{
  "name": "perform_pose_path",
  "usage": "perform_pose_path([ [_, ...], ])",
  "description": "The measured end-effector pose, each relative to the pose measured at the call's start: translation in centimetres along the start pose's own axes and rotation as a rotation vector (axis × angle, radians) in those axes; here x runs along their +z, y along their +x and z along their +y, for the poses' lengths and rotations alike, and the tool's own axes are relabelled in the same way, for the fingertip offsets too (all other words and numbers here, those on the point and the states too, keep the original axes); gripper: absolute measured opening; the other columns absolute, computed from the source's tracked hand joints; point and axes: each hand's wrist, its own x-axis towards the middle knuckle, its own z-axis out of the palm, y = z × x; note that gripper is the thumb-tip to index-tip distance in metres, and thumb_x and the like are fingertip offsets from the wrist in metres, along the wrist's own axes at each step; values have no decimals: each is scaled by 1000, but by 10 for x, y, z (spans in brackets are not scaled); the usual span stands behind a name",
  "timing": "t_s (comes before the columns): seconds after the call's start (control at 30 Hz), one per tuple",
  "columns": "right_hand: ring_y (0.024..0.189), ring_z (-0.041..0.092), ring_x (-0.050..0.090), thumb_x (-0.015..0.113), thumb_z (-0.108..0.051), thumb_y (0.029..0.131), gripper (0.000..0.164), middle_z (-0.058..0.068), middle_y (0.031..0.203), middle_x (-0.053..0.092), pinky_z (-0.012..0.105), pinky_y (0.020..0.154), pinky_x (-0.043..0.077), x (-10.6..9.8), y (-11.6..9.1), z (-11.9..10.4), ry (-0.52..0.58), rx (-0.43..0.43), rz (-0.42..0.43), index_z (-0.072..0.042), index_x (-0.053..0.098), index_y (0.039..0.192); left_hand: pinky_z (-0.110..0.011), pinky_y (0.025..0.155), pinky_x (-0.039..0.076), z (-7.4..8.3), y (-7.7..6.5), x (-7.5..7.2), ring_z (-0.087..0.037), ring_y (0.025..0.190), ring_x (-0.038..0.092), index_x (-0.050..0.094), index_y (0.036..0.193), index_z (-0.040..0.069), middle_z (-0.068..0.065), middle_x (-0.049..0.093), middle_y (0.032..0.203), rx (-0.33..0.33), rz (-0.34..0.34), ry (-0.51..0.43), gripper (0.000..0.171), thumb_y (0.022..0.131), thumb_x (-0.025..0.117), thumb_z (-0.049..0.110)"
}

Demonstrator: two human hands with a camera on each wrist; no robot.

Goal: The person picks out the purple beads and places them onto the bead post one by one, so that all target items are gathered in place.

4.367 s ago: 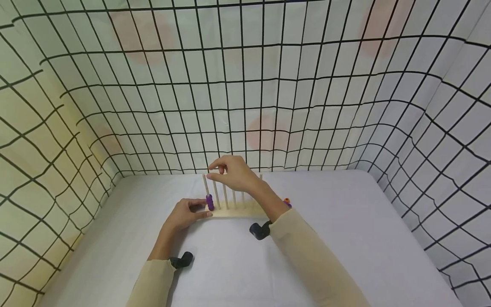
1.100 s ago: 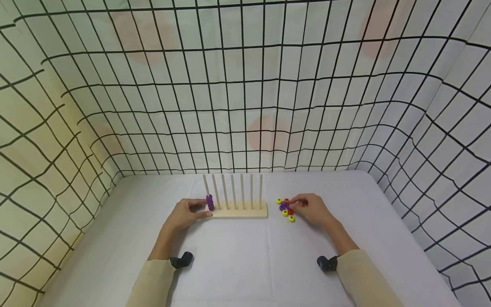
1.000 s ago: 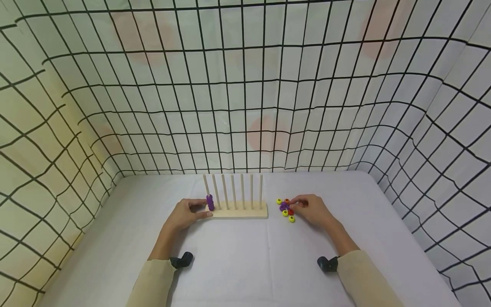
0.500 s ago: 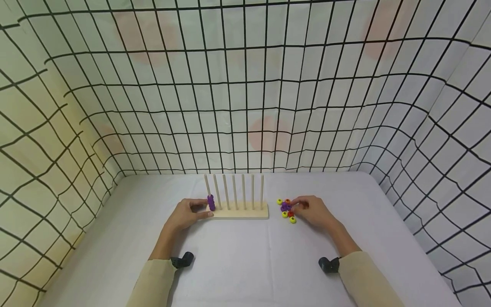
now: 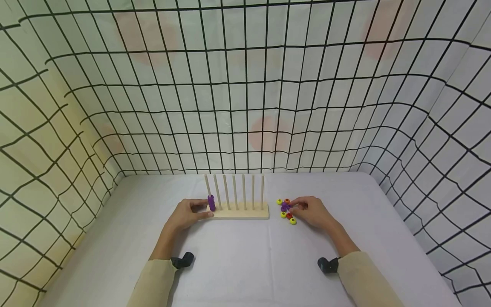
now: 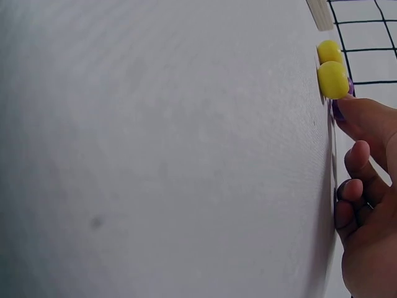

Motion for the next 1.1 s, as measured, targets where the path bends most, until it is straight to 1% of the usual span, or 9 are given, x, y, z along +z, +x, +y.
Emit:
perform_pose_path([
  [0.17,76,17,47,75,-30,96,27,1,82,55,27,62,37,-1,-3,-1,7,-7,23,-12,76,115,-52,114,45,1,0,-1,-30,132,61,77,124,21,-7,72,132,5,-2,2,51,78,90,40],
  [0.3,75,17,47,75,-29,95,25,1,81,55,27,62,37,-3,-4,-2,7,-3,37,-13,77,115,-54,115,44,1,0,0,-32,134,60,77,125,22,-8,71,134,0,-9,10,51,79,90,40],
  [0.5,76,17,48,74,-28,95,22,-1,80,55,27,65,38,-6,-5,0,-28,-3,71,-14,77,113,-55,115,44,0,0,0,-33,134,60,77,125,22,-8,71,134,-6,-10,7,51,79,90,40],
  [0.63,78,19,49,75,-27,95,22,1,80,54,27,65,39,-10,-7,-2,-23,5,75,-14,77,113,-55,114,44,-1,0,0,-33,133,60,77,125,23,-8,71,133,-1,-6,7,51,79,90,41],
  [0.9,79,19,48,74,-30,97,26,2,82,53,25,60,38,-22,-6,-14,-25,19,91,-13,76,116,-54,115,43,-3,1,1,-32,134,60,77,125,23,-7,71,134,-6,-7,0,52,78,90,41],
  [1.1,80,20,49,73,-30,97,26,3,83,53,24,62,40,-28,-6,-25,-43,10,104,-14,75,117,-54,115,43,-2,1,1,-32,134,60,77,125,22,-7,71,134,-7,-5,-8,52,78,90,41],
])
